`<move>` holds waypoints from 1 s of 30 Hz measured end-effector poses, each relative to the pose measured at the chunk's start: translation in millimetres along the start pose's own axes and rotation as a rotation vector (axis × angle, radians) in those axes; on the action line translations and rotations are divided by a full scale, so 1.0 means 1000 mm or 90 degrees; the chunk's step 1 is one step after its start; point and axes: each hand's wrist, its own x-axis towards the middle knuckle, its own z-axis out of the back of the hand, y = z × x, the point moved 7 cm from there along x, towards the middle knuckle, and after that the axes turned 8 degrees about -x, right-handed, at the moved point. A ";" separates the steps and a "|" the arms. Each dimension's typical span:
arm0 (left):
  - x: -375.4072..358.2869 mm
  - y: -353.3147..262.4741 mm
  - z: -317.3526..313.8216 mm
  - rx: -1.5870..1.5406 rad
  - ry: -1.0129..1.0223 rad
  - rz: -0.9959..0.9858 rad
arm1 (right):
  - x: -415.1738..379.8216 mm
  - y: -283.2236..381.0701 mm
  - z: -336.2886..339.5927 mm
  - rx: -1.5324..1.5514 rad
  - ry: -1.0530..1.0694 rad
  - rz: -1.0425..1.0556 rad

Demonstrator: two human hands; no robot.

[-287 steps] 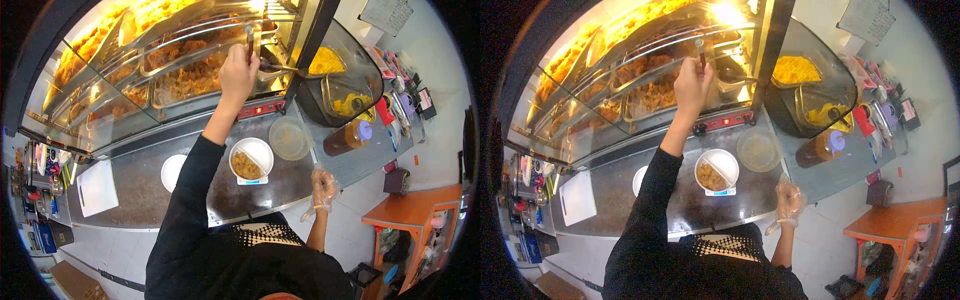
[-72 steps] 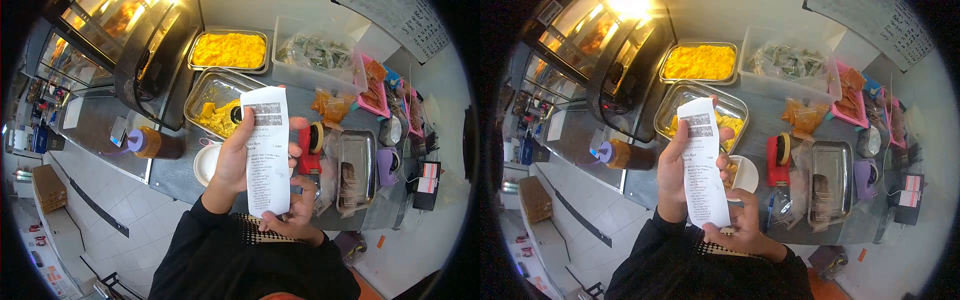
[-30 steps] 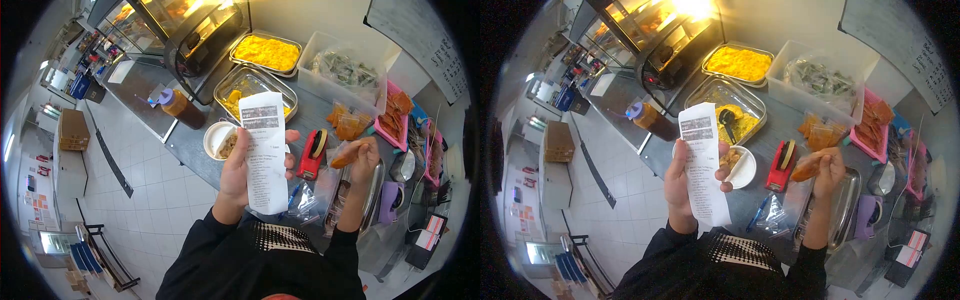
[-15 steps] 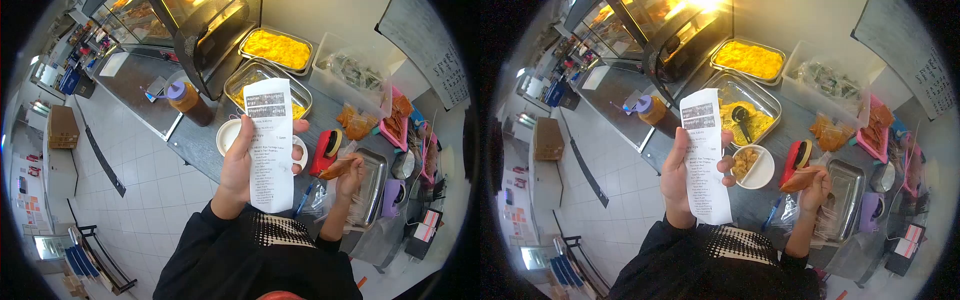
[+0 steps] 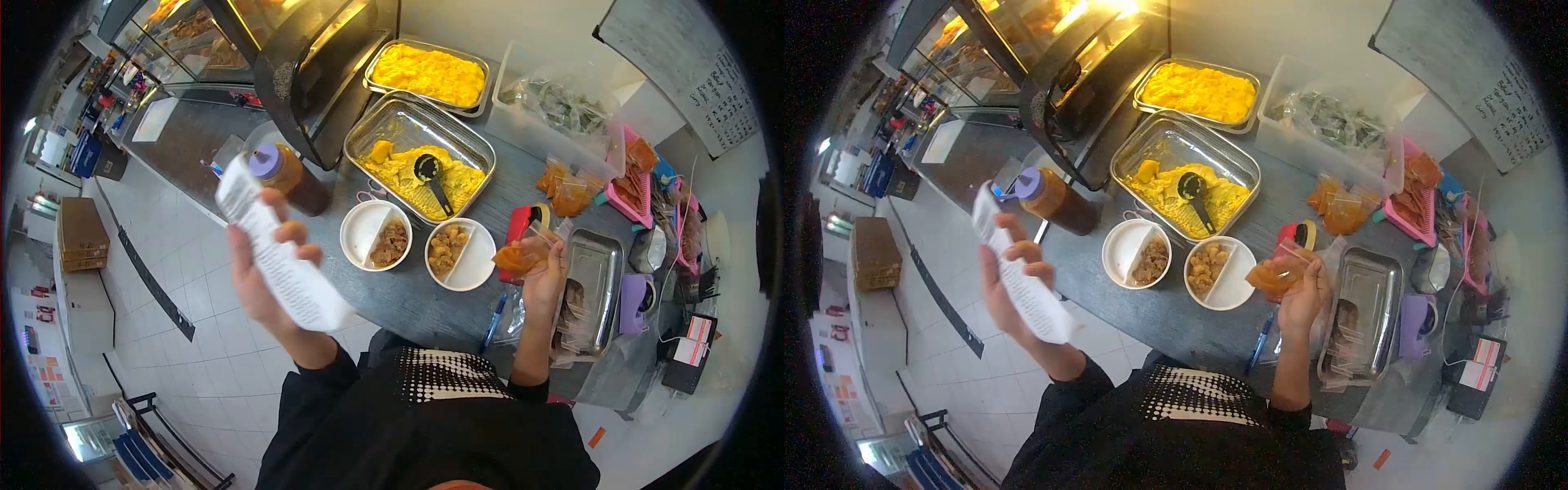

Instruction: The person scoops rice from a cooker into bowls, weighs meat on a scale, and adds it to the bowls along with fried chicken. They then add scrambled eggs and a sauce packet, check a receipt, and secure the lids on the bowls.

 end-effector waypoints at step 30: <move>-0.047 -0.105 0.012 0.101 -0.010 -0.243 | 0.005 -0.123 -0.239 -0.293 0.676 0.071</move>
